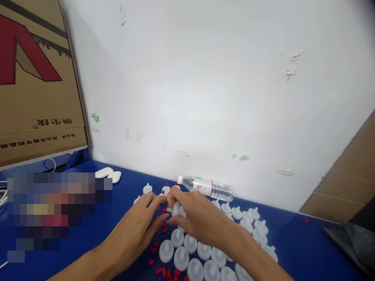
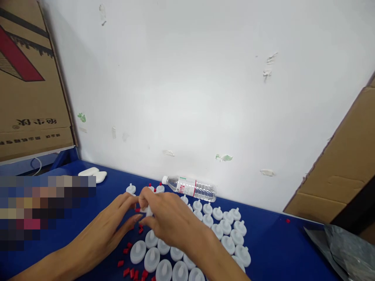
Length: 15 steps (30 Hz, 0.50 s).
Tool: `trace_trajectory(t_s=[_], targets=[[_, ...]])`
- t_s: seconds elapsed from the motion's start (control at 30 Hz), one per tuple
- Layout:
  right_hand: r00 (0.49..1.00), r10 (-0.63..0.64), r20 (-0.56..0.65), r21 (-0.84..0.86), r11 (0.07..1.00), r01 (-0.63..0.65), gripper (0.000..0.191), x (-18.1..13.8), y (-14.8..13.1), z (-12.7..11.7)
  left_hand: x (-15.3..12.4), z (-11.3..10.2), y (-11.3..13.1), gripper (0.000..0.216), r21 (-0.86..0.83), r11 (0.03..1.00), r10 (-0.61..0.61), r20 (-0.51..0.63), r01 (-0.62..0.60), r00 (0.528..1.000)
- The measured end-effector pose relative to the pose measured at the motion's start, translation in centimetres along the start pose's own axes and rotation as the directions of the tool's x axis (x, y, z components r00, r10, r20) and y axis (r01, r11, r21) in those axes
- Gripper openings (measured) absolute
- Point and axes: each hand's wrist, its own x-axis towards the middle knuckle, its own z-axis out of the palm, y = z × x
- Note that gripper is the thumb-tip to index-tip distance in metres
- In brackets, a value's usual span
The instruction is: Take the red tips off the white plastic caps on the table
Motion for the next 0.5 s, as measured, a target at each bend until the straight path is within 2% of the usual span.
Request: trace_trajectory(t_s=[0.07,0.2,0.3,0.33,0.4,0.5], targets=[[0.999,-0.006,0.032,-0.012,1.000,0.006,0.036,-0.1,-0.7,0.1,0.2,-0.3,0.3,0.020,-0.013,1.000,0.022,0.030,-0.022,0.999],[0.997,-0.031,0.076,-0.049,0.998,0.035,0.031,-0.4,-1.4,0.2,0.3,-1.2,1.5,0.037,-0.039,0.998,0.054,0.058,-0.052,0.997],[0.991,-0.090,0.103,-0.105,0.989,0.101,0.025,-0.6,-1.7,-0.5,0.3,-1.6,1.9,0.044,-0.067,0.997,0.034,0.071,-0.029,0.997],[0.990,-0.101,0.102,-0.131,0.985,0.114,0.028,-0.5,-1.8,-0.9,0.2,-1.6,1.8,0.045,-0.067,0.998,0.015,0.070,-0.011,0.997],[0.995,-0.073,0.067,-0.171,0.982,0.083,0.033,-0.2,-1.5,-2.0,0.2,-1.5,1.5,0.045,-0.052,0.998,-0.027,0.062,0.030,0.998],[0.998,0.065,-0.009,-0.172,0.983,-0.066,0.018,1.1,-0.1,-3.5,0.3,-1.0,1.2,0.047,-0.024,0.997,-0.070,0.084,0.072,0.994]])
